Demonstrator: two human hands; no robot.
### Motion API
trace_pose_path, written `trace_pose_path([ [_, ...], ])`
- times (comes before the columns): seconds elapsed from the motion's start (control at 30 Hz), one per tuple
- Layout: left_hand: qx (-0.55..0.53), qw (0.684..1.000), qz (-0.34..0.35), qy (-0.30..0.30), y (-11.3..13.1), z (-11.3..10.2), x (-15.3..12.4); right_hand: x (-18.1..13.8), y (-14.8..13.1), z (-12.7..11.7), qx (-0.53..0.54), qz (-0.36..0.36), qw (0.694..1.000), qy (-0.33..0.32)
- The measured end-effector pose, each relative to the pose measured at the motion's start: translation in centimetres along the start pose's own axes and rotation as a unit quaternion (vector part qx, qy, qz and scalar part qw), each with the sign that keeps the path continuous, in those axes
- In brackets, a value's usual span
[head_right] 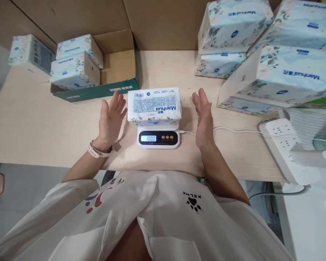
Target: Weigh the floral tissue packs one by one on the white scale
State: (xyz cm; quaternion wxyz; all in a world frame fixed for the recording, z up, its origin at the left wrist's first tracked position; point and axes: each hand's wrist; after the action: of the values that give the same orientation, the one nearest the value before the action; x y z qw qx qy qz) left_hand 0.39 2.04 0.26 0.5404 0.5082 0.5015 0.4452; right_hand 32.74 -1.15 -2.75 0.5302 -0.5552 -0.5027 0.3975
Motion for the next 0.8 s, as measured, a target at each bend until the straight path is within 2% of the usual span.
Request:
trace_pose_path([
  [0.27,0.002,1.0,0.009,-0.01,0.0,0.1,0.2,-0.3,-1.2,0.9,0.003,0.024,1.0,0.018],
  [0.8,0.004,1.0,0.014,-0.012,0.5,0.2,-0.1,-0.6,-2.1,1.2,-0.007,0.03,0.999,-0.015],
])
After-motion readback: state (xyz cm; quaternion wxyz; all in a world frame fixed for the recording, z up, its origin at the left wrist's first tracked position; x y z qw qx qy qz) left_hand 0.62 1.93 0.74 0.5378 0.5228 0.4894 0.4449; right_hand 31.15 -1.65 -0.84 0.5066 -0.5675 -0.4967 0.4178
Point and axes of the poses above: each hand's wrist, its own x-axis towards the middle knuckle, its own z-axis out of the palm, y = z × x, and after that the axes turned 3 degrees about y, right-handed
